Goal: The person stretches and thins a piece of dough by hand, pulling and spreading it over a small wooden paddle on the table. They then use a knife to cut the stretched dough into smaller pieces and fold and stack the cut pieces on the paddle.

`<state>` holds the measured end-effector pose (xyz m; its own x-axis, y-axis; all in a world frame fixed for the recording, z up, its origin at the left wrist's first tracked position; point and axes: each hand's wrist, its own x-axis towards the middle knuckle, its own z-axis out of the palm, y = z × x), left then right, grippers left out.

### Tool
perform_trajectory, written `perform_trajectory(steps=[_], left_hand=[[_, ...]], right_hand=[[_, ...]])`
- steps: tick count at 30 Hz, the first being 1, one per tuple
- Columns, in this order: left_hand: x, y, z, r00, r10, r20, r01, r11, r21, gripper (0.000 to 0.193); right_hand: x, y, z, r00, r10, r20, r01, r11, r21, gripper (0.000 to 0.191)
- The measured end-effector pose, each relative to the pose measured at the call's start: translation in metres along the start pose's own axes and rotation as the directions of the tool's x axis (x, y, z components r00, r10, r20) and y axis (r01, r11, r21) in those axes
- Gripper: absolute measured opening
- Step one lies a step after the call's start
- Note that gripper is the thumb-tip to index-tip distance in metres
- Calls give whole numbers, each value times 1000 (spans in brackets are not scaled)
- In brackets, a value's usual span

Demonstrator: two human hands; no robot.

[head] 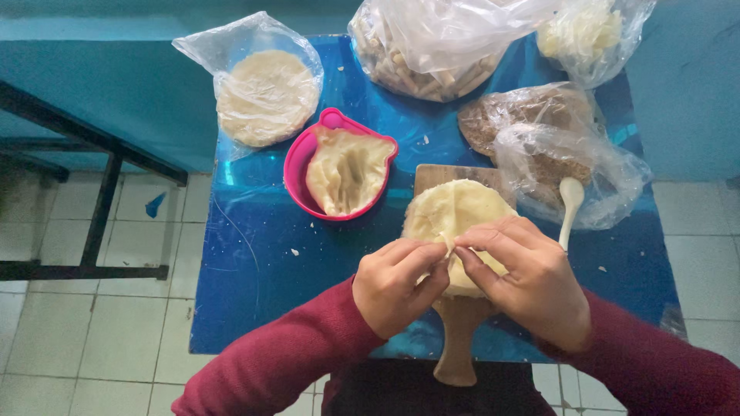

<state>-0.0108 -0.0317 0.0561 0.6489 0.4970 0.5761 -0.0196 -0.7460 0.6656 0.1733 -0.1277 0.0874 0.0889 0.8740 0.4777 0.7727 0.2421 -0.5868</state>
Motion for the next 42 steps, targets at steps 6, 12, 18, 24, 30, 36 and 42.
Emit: perform_trajectory(steps=[6, 12, 18, 24, 30, 36, 42], left_hand=[[-6, -1, 4, 984, -175, 32, 178, 963, -200, 18], [-3, -10, 10, 869, -477, 132, 489, 789, -371, 15], [-1, -9, 7, 942, -331, 60, 331, 881, -338, 16], [-3, -12, 9, 844, -509, 170, 529, 734, -426, 15], [-13, -26, 18, 835, -494, 242, 514, 542, -665, 18], [-15, -33, 20, 827, -489, 276, 506, 434, -746, 20], [-9, -21, 15, 811, -500, 305, 562, 518, -645, 23]], right_hand=[[-5, 4, 6, 992, 124, -15, -122, 989, 83, 16], [2, 16, 2, 908, 394, 142, -417, 875, 246, 13], [5, 20, 3, 930, 278, 239, -339, 902, 268, 19], [5, 20, 3, 918, 317, 238, -383, 865, 324, 16], [4, 16, -1, 941, 325, 89, -337, 922, 191, 14], [6, 12, -2, 976, 181, 125, -206, 950, 234, 19], [5, 11, 3, 991, 128, 39, -132, 983, 124, 15]])
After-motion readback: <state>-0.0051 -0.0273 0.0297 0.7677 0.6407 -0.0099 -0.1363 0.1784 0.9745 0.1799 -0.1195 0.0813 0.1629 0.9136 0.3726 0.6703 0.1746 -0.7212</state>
